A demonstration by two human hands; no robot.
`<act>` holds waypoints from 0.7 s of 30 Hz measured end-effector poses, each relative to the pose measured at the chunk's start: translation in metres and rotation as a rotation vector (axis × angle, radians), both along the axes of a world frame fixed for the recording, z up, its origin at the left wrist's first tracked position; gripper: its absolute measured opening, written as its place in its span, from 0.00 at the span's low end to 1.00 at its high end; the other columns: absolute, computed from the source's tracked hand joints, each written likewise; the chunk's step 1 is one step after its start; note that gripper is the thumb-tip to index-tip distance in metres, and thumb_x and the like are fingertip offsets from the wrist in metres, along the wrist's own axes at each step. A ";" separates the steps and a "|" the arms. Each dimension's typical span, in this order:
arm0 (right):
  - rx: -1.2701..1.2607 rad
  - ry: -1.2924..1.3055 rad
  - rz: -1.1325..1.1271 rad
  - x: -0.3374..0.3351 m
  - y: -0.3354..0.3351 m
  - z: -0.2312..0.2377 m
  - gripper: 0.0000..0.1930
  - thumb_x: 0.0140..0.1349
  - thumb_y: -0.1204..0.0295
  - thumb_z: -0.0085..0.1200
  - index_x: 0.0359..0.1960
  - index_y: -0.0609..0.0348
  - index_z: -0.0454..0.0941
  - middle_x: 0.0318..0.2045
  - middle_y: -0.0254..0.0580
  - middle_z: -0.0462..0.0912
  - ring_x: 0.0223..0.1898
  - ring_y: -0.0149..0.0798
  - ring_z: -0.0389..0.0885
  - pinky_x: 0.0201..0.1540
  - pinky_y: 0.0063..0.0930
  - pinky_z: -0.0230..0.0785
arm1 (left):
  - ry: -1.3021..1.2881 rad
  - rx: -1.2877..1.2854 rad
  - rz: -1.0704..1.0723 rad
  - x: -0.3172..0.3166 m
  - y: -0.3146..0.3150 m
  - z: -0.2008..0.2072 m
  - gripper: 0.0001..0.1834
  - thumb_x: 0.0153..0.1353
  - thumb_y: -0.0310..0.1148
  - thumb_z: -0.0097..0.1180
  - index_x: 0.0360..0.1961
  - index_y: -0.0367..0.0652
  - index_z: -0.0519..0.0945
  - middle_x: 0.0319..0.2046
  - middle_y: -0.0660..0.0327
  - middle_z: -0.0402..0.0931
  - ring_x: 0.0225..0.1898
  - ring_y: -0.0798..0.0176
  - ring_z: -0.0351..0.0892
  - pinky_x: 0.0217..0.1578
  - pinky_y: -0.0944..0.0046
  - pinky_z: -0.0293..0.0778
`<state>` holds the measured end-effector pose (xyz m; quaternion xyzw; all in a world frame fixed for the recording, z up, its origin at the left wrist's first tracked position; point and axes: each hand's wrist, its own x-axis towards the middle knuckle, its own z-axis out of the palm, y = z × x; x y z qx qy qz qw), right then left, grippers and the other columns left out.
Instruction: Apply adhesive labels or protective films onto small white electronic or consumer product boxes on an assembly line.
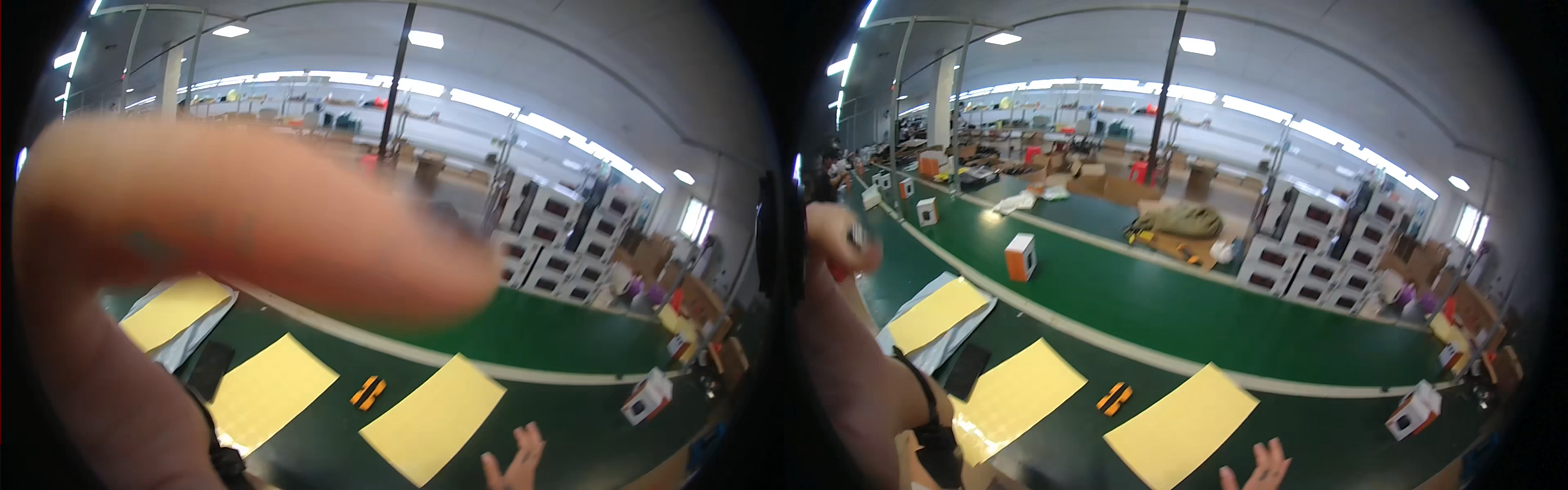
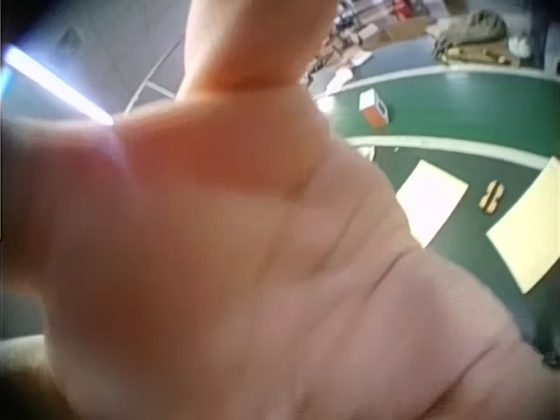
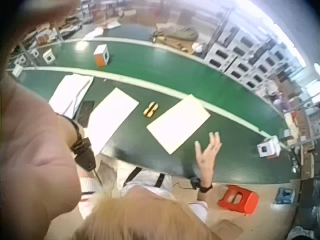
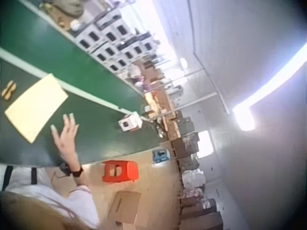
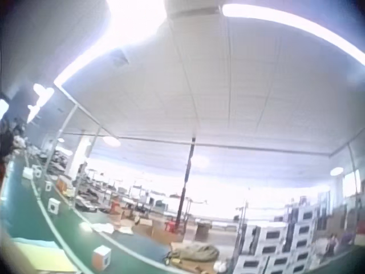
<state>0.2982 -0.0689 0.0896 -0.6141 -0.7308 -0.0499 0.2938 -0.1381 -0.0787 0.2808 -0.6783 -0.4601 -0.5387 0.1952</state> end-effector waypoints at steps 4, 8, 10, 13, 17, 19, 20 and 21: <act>-0.066 0.007 0.010 0.003 0.011 -0.012 0.33 0.58 0.62 0.57 0.61 0.62 0.57 0.61 0.61 0.58 0.63 0.59 0.56 0.65 0.57 0.42 | -0.013 0.018 -0.015 -0.025 0.028 -0.007 0.37 0.43 0.32 0.69 0.56 0.43 0.66 0.59 0.52 0.63 0.58 0.53 0.66 0.50 0.60 0.69; -0.138 0.129 0.188 -0.015 0.018 -0.016 0.31 0.60 0.63 0.55 0.61 0.62 0.58 0.61 0.60 0.57 0.62 0.60 0.55 0.65 0.53 0.44 | 0.087 0.022 0.107 -0.013 -0.001 0.020 0.36 0.43 0.32 0.68 0.56 0.43 0.66 0.59 0.53 0.63 0.58 0.54 0.67 0.49 0.60 0.69; -0.116 0.070 0.267 -0.012 0.020 -0.021 0.31 0.59 0.63 0.55 0.61 0.61 0.58 0.61 0.60 0.57 0.63 0.60 0.55 0.65 0.56 0.43 | 0.096 0.062 0.106 -0.006 -0.008 0.014 0.36 0.44 0.31 0.68 0.56 0.43 0.66 0.59 0.53 0.63 0.58 0.54 0.67 0.49 0.61 0.69; -0.167 -0.111 0.263 -0.007 0.016 -0.027 0.30 0.59 0.63 0.55 0.61 0.58 0.59 0.62 0.58 0.56 0.65 0.59 0.52 0.65 0.62 0.41 | 0.071 0.111 0.013 0.004 0.023 -0.010 0.36 0.44 0.30 0.68 0.56 0.43 0.66 0.59 0.53 0.63 0.58 0.54 0.67 0.49 0.61 0.69; -0.265 -0.377 0.368 -0.004 0.025 -0.023 0.38 0.51 0.49 0.60 0.56 0.66 0.63 0.62 0.64 0.55 0.65 0.65 0.52 0.62 0.68 0.40 | 0.055 0.164 -0.086 0.031 0.041 -0.033 0.35 0.45 0.29 0.67 0.56 0.42 0.66 0.59 0.54 0.63 0.57 0.55 0.67 0.49 0.61 0.69; -0.362 -0.472 0.553 -0.020 0.043 -0.035 0.44 0.52 0.41 0.54 0.58 0.68 0.62 0.62 0.67 0.55 0.65 0.64 0.53 0.62 0.68 0.43 | 0.069 0.137 -0.051 0.034 0.035 -0.046 0.35 0.45 0.29 0.67 0.56 0.42 0.66 0.59 0.54 0.63 0.57 0.55 0.67 0.49 0.62 0.69; -0.431 -0.435 0.626 -0.026 0.050 -0.041 0.45 0.52 0.40 0.53 0.59 0.68 0.62 0.62 0.68 0.55 0.65 0.65 0.53 0.61 0.68 0.43 | 0.054 0.142 -0.064 0.034 0.040 -0.056 0.35 0.45 0.29 0.67 0.56 0.42 0.66 0.59 0.54 0.63 0.57 0.55 0.67 0.48 0.62 0.69; -0.435 -0.385 0.692 -0.033 0.059 -0.044 0.46 0.53 0.39 0.52 0.60 0.68 0.61 0.62 0.69 0.55 0.65 0.65 0.53 0.61 0.68 0.43 | 0.064 0.185 -0.069 0.039 0.039 -0.056 0.35 0.45 0.29 0.67 0.56 0.42 0.66 0.59 0.54 0.63 0.57 0.55 0.67 0.48 0.62 0.69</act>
